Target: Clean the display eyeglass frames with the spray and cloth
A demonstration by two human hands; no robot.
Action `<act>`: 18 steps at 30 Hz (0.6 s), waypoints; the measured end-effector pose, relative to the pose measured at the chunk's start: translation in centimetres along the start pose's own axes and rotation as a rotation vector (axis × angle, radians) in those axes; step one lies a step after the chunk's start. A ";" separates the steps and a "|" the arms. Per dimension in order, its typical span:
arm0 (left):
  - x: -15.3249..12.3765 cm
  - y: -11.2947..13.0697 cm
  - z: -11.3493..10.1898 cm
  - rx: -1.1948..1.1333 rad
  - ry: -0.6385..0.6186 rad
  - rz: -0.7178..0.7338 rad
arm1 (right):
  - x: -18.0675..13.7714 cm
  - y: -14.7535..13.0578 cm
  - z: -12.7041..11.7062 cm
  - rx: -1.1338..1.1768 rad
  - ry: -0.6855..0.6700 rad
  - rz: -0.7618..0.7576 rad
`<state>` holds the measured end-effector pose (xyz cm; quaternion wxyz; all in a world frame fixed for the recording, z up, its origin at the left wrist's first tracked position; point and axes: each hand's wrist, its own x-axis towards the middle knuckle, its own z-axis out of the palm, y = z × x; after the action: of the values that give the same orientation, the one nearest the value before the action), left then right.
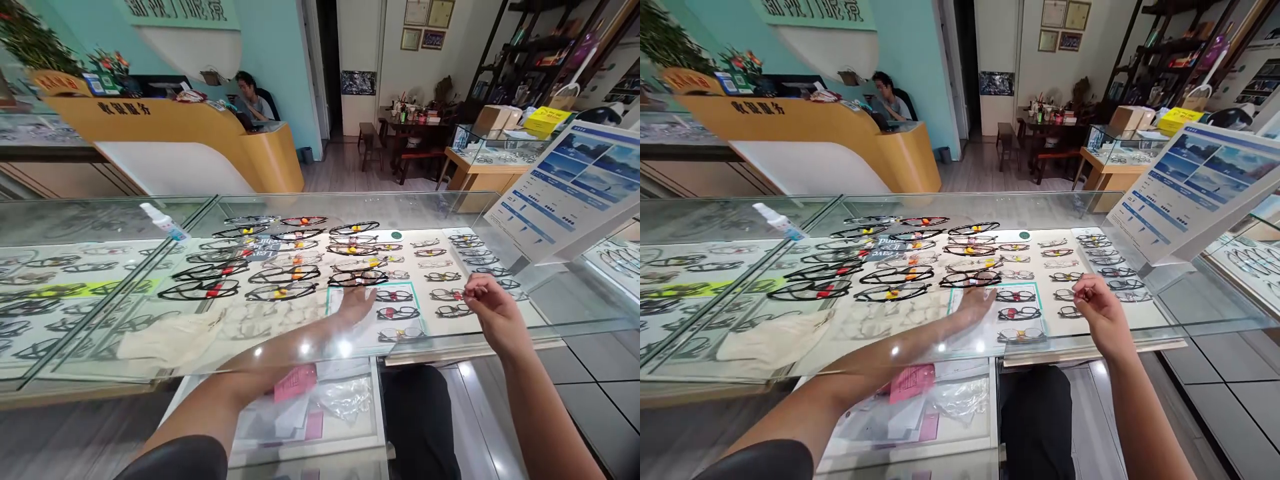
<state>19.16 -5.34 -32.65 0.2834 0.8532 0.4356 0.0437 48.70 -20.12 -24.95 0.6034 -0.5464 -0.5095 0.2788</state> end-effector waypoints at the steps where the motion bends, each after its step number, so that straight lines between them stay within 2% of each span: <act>1: -0.7 0.6 0.8 -0.010 0.070 -0.007 | 0.0 0.2 -0.1 0.008 0.007 0.008; 3: -2.8 1.5 2.1 -0.052 0.187 0.036 | 0.0 0.5 -0.1 0.020 0.024 0.033; 4: -4.1 1.9 2.6 -0.066 0.173 0.057 | 0.0 0.5 -0.1 0.025 0.033 0.048; 5: -5.6 2.3 2.7 -0.079 0.127 0.067 | 0.0 0.5 0.0 0.027 0.045 0.060; 7: -8.9 3.4 2.0 -0.119 -0.063 0.101 | 0.0 0.3 0.2 0.019 0.069 0.068; 10: -13.3 5.9 -1.8 -0.285 -0.408 0.267 | -0.1 0.0 0.8 -0.033 0.128 0.029; 12: -14.8 7.8 -5.4 -0.337 -0.489 0.370 | -0.1 -0.1 1.2 -0.078 0.173 -0.018; 13: -14.9 8.7 -7.4 -0.326 -0.448 0.411 | -0.1 0.0 1.3 -0.100 0.192 -0.039; 15: -13.7 9.8 -11.2 -0.229 -0.274 0.442 | -0.1 0.2 1.6 -0.147 0.216 -0.068; 18: -8.8 9.5 -15.9 -0.019 0.066 0.379 | 0.0 0.6 1.7 -0.243 0.231 -0.100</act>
<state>15.45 -9.40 -12.90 0.2637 0.9154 0.2759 0.1281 47.24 -19.35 -25.73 0.6005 -0.6178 -0.4932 0.1202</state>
